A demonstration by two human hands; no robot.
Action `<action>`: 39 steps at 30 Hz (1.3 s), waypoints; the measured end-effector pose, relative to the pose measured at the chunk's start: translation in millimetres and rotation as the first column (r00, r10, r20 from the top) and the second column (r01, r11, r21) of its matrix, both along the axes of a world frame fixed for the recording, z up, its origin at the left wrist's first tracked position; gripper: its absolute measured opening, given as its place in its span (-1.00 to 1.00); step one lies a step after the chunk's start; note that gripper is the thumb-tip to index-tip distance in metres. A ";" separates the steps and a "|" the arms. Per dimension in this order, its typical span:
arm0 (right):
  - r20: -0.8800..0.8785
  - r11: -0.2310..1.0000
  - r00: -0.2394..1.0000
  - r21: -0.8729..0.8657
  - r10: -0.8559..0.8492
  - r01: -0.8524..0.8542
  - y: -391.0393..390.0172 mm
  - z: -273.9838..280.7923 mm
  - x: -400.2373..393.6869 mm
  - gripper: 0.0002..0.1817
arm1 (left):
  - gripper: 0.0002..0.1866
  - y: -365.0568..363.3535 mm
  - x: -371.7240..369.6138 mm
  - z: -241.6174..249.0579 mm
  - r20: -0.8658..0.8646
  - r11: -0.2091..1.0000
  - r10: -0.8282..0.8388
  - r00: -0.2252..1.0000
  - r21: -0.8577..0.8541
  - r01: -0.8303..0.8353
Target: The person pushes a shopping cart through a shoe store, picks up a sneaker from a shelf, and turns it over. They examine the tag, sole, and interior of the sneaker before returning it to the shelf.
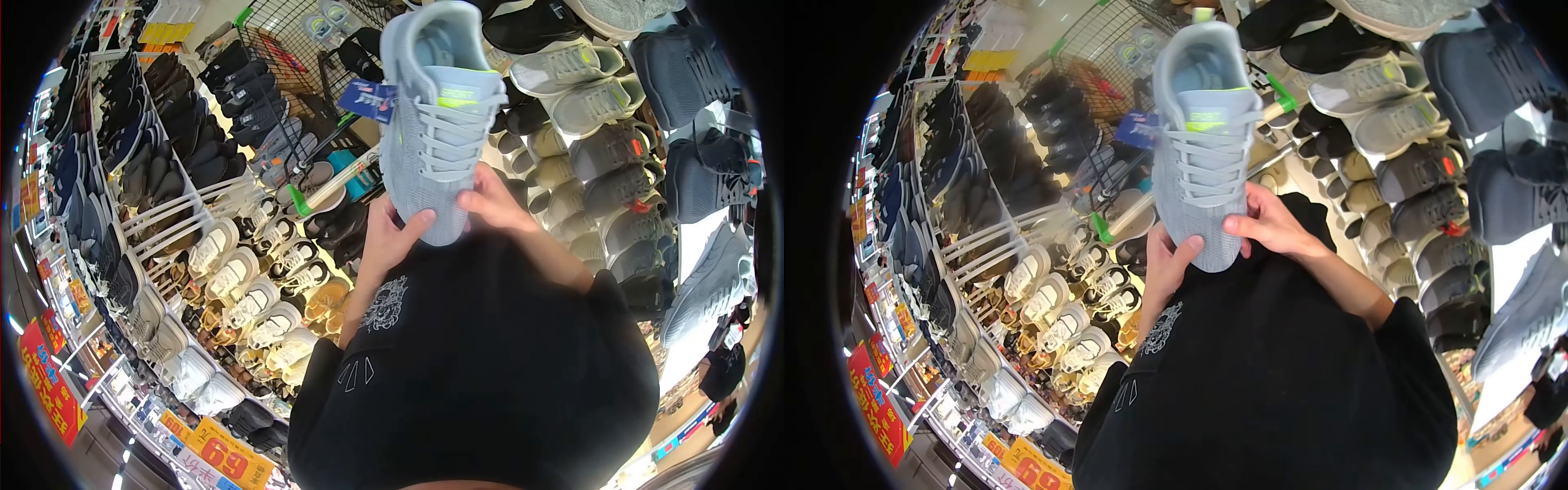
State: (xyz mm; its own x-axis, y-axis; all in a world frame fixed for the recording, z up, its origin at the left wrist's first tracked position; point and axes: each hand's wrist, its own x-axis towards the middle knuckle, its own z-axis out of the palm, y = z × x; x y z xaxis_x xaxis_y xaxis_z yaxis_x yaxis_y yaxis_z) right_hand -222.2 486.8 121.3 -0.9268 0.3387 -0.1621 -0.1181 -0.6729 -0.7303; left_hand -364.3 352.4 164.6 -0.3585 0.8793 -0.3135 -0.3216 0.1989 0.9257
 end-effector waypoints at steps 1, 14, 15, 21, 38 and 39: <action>-0.003 1.000 1.000 0.003 0.004 -0.004 2.2 1.0 0.8 -0.40 | -0.63 1.5 -0.4 1.5 -0.004 0.999 -0.039 0.999 0.013 0.039; 0.076 0.997 0.997 0.075 0.023 -0.029 -11.8 10.8 3.1 -0.58 | -0.26 -9.8 -13.8 -1.7 0.051 0.999 0.005 0.999 0.052 -0.008; 0.022 0.926 1.000 0.376 0.020 -0.027 -7.2 8.0 7.5 -0.53 | -0.26 -12.3 -14.9 1.1 0.052 0.999 0.008 0.999 0.051 -0.011; -0.083 0.664 0.992 0.748 0.100 -0.004 10.1 -2.8 26.3 -0.28 | -0.16 -18.1 -15.9 4.8 0.277 0.991 -0.093 0.956 0.115 0.063; 0.013 0.923 0.979 0.337 -0.202 0.186 -11.6 14.5 -6.5 -0.10 | -0.09 -17.5 -15.7 -10.2 -0.152 0.994 -0.015 0.988 0.101 0.030; 0.054 0.929 0.982 0.339 -0.180 0.152 -11.6 14.9 -7.4 -0.10 | -0.09 -16.6 -15.8 -14.0 -0.152 0.994 -0.012 0.988 0.101 0.028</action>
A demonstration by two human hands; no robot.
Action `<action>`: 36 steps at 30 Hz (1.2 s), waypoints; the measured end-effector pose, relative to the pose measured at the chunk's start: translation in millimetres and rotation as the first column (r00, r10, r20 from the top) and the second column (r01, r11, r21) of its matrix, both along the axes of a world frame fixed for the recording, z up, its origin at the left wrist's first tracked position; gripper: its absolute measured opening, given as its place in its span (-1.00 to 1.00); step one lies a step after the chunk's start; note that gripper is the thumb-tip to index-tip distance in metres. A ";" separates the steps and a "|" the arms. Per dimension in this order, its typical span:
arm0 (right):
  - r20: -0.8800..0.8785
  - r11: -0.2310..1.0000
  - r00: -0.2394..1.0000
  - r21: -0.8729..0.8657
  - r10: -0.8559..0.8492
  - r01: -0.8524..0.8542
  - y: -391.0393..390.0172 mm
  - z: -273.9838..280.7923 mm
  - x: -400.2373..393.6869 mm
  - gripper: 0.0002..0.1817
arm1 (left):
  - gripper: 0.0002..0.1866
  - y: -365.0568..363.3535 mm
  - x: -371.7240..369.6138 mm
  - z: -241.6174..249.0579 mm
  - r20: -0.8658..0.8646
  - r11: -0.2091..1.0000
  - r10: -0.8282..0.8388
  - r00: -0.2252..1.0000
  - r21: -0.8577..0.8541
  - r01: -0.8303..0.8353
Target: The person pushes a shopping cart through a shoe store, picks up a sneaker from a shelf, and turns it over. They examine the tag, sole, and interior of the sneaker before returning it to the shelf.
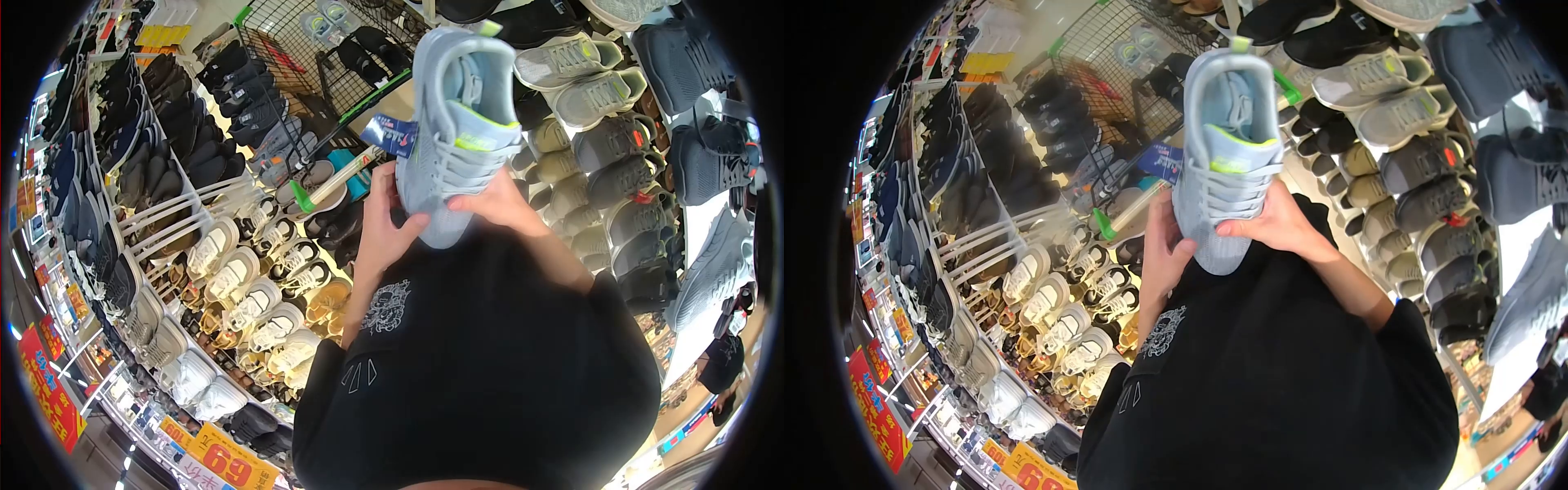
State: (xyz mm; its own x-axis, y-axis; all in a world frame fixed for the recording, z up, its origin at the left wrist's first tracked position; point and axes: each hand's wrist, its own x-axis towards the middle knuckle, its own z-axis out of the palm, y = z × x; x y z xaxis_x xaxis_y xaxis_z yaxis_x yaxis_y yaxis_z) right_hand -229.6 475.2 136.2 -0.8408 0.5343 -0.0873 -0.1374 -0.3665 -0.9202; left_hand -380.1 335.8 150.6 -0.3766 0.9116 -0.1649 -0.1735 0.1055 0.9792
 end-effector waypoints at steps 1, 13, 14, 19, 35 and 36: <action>-0.001 1.000 1.000 0.000 0.002 -0.002 -1.9 -3.2 -0.7 -0.10 | -0.06 1.8 -0.1 -4.3 -0.076 1.000 0.009 0.997 0.002 -0.009; 0.033 0.955 0.978 0.210 0.206 -0.208 -5.9 -3.3 -9.3 -0.13 | -0.12 2.8 -11.4 1.4 0.137 0.992 0.117 0.984 -0.064 -0.110; 0.033 0.956 0.978 0.209 0.205 -0.208 -8.9 -4.1 -10.8 -0.13 | -0.13 2.4 -11.2 2.2 0.035 0.993 0.108 0.994 -0.051 -0.106; 0.100 1.000 0.995 0.005 0.029 -0.030 -10.6 9.1 -21.3 -0.25 | -0.17 9.9 -4.9 8.6 -0.009 0.989 0.142 0.990 -0.046 -0.142; -0.201 0.991 0.974 0.056 -0.109 0.123 18.1 18.8 -18.9 -0.17 | -0.01 -5.9 -9.8 -8.1 -0.061 0.975 0.218 0.974 0.047 -0.216; -0.271 0.948 0.926 0.108 -0.261 0.299 24.3 30.7 -19.7 -0.29 | -0.01 -8.2 -12.8 -9.0 -0.062 0.976 0.218 0.974 0.046 -0.215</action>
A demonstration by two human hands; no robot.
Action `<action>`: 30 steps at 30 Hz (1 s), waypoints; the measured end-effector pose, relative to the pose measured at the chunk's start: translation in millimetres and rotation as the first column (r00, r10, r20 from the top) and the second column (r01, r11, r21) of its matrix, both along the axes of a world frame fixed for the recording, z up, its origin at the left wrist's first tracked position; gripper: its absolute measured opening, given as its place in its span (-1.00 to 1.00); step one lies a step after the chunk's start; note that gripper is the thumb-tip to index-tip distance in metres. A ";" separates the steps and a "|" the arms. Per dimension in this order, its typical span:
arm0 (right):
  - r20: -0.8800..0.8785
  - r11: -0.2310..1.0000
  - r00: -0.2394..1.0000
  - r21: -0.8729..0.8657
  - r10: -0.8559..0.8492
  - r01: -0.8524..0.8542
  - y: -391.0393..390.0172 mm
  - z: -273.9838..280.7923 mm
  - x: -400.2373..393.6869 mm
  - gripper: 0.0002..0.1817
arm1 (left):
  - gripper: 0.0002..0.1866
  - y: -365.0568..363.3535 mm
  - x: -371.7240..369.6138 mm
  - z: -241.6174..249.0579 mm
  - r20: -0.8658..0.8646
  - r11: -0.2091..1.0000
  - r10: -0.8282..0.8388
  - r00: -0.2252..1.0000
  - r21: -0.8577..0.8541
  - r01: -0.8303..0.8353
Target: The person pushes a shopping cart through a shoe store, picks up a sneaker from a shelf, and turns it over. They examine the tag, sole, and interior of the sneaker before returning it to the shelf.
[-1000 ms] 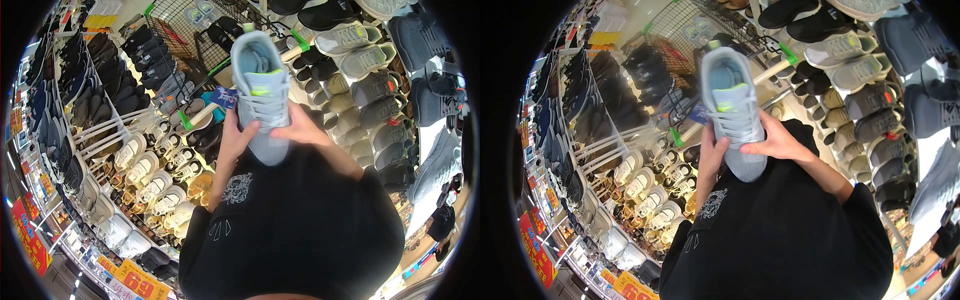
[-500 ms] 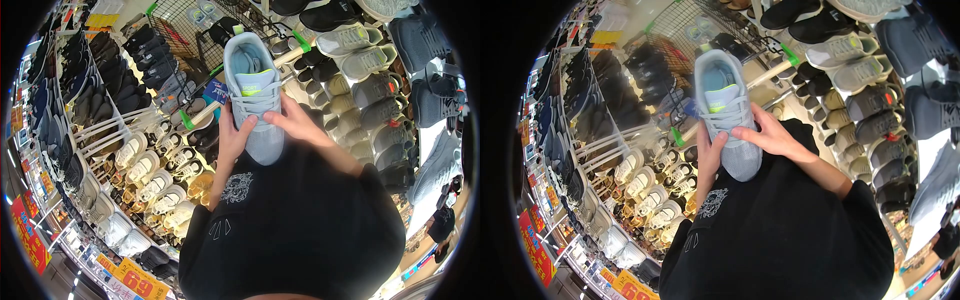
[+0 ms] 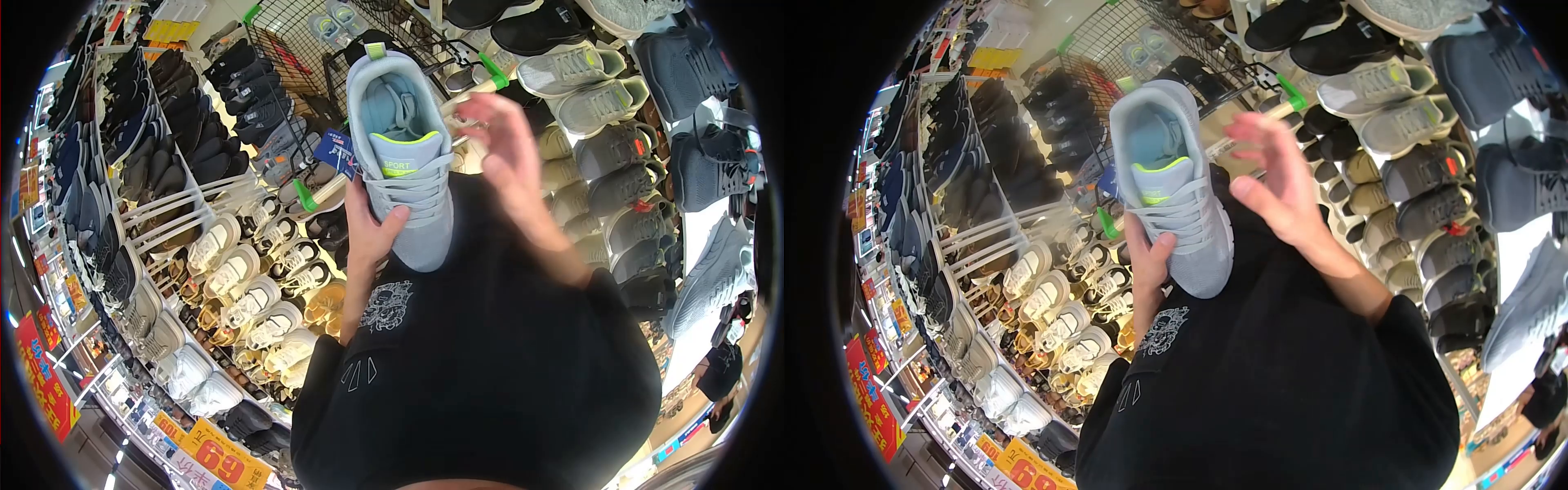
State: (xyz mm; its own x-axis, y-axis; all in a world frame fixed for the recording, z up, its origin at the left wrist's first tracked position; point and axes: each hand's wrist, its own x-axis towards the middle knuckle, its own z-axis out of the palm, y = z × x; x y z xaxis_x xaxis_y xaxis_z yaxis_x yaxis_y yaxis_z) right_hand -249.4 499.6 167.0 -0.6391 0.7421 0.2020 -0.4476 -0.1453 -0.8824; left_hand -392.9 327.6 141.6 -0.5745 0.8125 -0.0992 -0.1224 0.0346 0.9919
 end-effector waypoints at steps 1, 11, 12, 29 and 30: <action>0.038 0.994 0.999 0.111 -0.022 0.018 7.2 7.4 7.6 -0.39 | 0.00 -2.3 -3.8 -0.2 -0.005 0.999 -0.032 0.999 -0.012 0.032; 0.648 0.869 0.757 0.325 0.084 -0.374 28.1 69.4 12.4 -0.68 | -0.10 12.7 -11.2 22.2 -0.359 0.975 -0.223 0.906 -0.071 0.212; 0.647 0.869 0.758 0.325 0.084 -0.373 30.8 70.2 12.9 -0.68 | -0.10 14.4 -12.4 26.2 -0.360 0.975 -0.223 0.906 -0.071 0.212; 0.629 0.699 0.714 0.360 0.307 -0.617 47.1 29.6 9.9 -0.80 | 0.02 30.3 -21.9 -33.3 0.186 0.858 -0.482 0.856 -0.099 0.504; 0.631 0.703 0.713 0.356 0.306 -0.616 46.6 27.2 10.2 -0.80 | 0.03 29.8 -22.9 -37.5 0.251 0.843 -0.496 0.831 -0.089 0.530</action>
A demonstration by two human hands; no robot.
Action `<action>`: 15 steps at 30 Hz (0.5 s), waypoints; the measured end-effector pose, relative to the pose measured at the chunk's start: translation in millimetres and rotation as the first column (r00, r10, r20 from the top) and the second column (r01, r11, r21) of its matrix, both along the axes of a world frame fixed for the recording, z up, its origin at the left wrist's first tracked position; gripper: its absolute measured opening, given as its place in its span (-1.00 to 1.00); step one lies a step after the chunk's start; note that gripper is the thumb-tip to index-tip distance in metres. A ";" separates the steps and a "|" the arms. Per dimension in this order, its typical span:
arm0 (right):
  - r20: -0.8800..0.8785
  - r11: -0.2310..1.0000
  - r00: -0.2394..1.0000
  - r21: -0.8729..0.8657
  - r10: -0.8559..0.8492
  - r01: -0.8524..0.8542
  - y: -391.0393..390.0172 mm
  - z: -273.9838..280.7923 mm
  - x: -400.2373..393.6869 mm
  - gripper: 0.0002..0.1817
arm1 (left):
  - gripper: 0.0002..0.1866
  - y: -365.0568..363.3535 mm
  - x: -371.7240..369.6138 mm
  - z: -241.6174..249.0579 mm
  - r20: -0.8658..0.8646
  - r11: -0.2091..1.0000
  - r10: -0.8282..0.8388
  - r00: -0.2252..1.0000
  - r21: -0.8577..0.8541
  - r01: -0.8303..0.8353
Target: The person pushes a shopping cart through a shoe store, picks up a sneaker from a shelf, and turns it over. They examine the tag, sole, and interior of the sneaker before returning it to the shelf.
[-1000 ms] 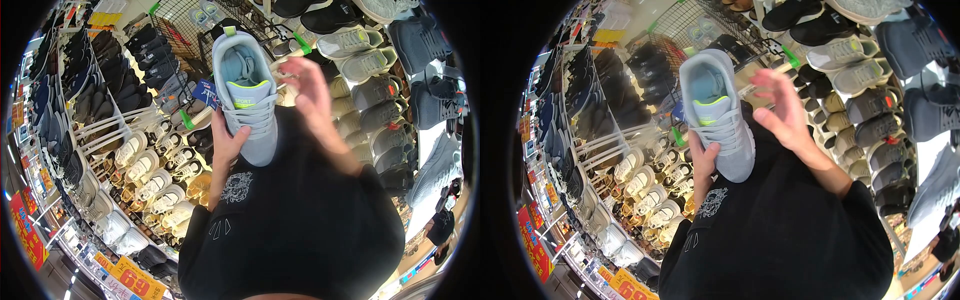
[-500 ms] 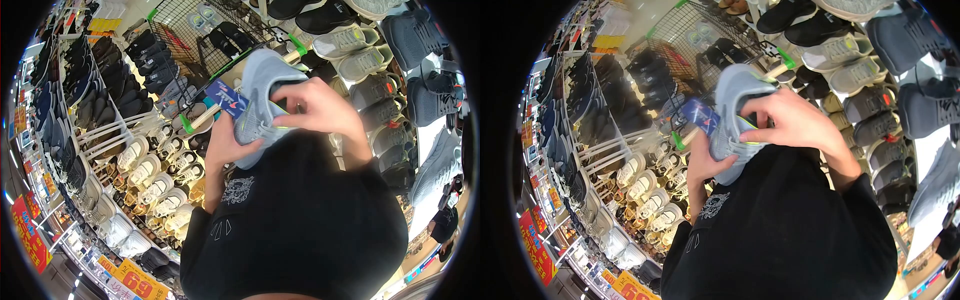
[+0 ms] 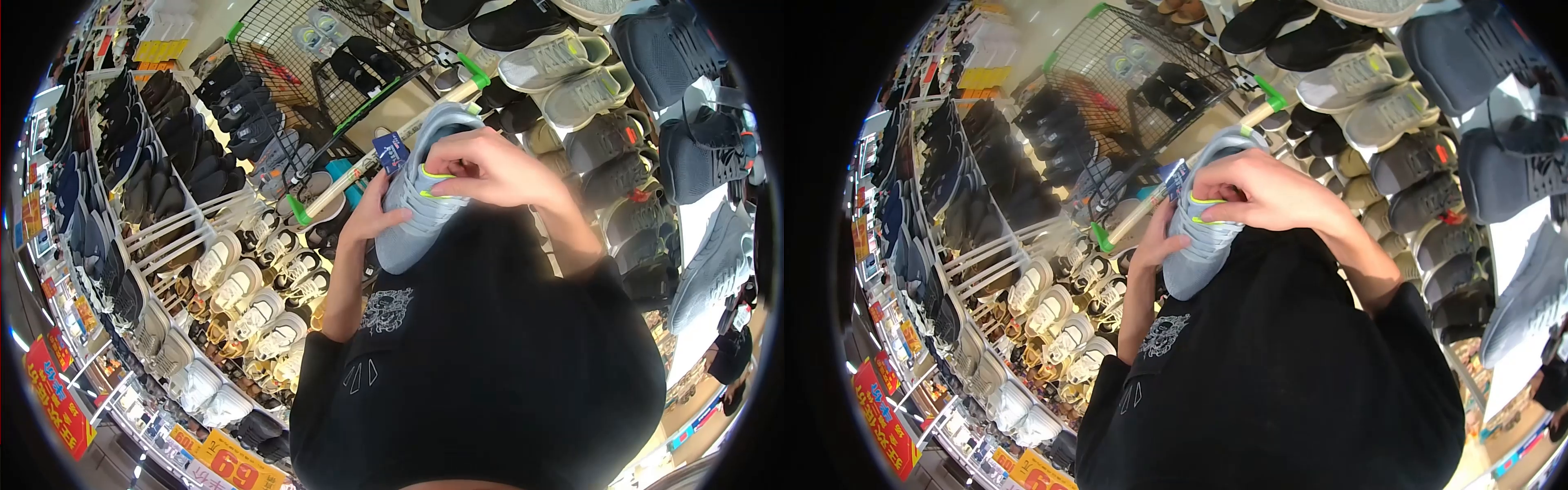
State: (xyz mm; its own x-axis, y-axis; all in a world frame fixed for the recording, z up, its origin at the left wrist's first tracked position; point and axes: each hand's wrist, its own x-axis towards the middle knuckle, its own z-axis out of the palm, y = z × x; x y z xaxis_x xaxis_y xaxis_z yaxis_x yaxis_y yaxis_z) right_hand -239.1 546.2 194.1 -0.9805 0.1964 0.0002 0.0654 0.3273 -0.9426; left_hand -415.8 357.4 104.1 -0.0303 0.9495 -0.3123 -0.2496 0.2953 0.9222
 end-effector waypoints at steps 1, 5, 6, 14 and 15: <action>-0.025 1.000 0.999 -0.017 -0.021 0.020 0.0 -2.0 0.3 -0.79 | 0.03 -1.1 0.9 -3.2 0.003 1.000 -0.003 1.000 -0.002 0.003; 0.004 0.997 1.000 -0.069 -0.018 0.018 2.2 -7.8 6.1 -0.75 | 0.05 -2.8 1.2 -16.7 0.026 0.999 -0.011 1.000 -0.035 0.012; 0.005 0.997 1.000 -0.071 -0.017 0.017 3.3 -8.3 6.7 -0.75 | 0.06 -3.5 1.6 -20.3 0.036 0.999 -0.027 0.999 -0.043 0.028; 0.194 0.997 0.981 0.071 0.013 -0.027 12.0 -0.8 9.5 -0.76 | 0.06 -1.2 6.9 -17.5 0.066 0.999 0.032 0.997 -0.031 -0.030; 0.194 0.997 0.981 0.071 0.015 -0.030 13.3 -1.3 8.1 -0.76 | 0.05 -0.3 7.4 -17.1 0.055 0.999 0.045 0.997 -0.004 -0.045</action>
State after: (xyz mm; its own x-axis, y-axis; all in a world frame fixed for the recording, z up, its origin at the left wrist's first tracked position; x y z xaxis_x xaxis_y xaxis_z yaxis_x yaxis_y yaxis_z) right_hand -231.0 559.5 192.8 -0.9677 0.1809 -0.1756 0.2354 0.3988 -0.8863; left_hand -408.4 357.1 87.0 -0.0559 0.9468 -0.3168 -0.3128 0.2848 0.9061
